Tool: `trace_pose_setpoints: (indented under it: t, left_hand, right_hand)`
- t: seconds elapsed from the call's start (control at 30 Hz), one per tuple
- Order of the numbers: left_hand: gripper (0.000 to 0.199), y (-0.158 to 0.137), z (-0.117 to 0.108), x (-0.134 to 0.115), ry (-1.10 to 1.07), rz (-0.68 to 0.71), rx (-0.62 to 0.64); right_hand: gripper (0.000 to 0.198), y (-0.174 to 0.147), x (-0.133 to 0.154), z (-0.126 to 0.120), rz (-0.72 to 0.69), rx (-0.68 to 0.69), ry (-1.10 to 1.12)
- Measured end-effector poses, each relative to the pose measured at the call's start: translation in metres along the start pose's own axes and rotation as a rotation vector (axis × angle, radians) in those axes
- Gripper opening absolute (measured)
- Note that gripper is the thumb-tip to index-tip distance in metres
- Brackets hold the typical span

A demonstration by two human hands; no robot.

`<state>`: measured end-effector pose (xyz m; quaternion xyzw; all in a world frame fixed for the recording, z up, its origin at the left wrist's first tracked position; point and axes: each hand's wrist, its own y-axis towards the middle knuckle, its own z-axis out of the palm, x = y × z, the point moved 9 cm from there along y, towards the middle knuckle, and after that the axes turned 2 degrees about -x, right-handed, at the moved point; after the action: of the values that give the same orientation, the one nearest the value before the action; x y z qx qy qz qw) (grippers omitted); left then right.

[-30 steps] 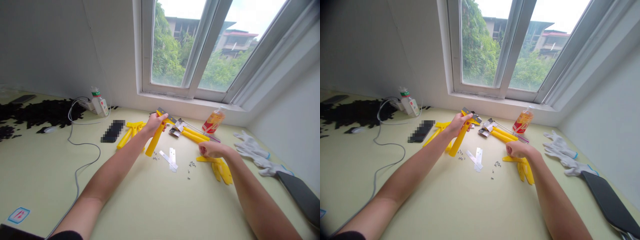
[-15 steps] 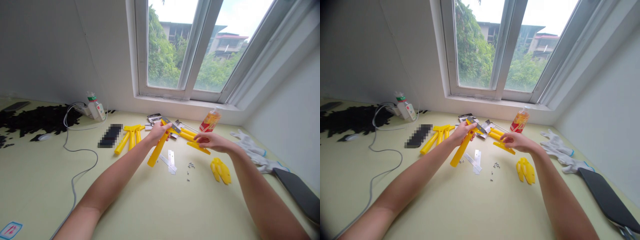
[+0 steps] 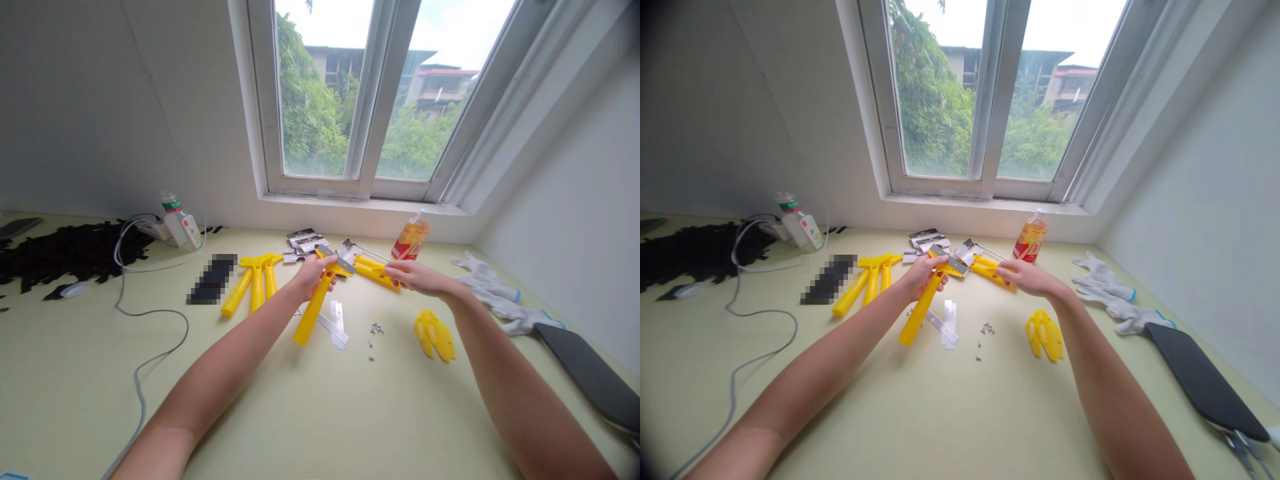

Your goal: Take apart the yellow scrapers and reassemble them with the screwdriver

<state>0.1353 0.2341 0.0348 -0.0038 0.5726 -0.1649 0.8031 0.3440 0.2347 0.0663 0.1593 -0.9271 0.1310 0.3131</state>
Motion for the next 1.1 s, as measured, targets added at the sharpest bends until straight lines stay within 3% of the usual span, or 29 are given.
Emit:
trace_pose_setpoints:
  t: [0.13,0.33,0.5,0.7,0.87,1.1]
  left_hand:
    - [0.022,0.0,0.001,0.003,-0.004,-0.012,0.006]
    - [0.025,-0.001,0.001,0.007,-0.026,-0.036,-0.006]
    - [0.028,-0.003,0.004,0.014,-0.041,-0.096,-0.037]
    - [0.047,-0.005,0.014,0.025,-0.017,-0.13,-0.042]
    - [0.058,-0.008,0.022,0.034,-0.018,-0.138,-0.019]
    - [0.068,-0.012,0.027,0.038,-0.012,-0.157,-0.031]
  right_hand:
    - [0.061,0.001,0.0,-0.008,0.009,-0.067,-0.022]
    - [0.042,-0.002,0.016,-0.01,-0.037,-0.139,-0.018]
    - [0.037,-0.011,0.048,-0.014,-0.14,-0.291,0.083]
    - [0.04,-0.017,0.069,-0.001,-0.179,-0.352,0.279]
    - [0.033,-0.015,0.074,0.008,-0.207,-0.412,0.285]
    - [0.028,-0.011,0.081,0.021,-0.207,-0.381,0.331]
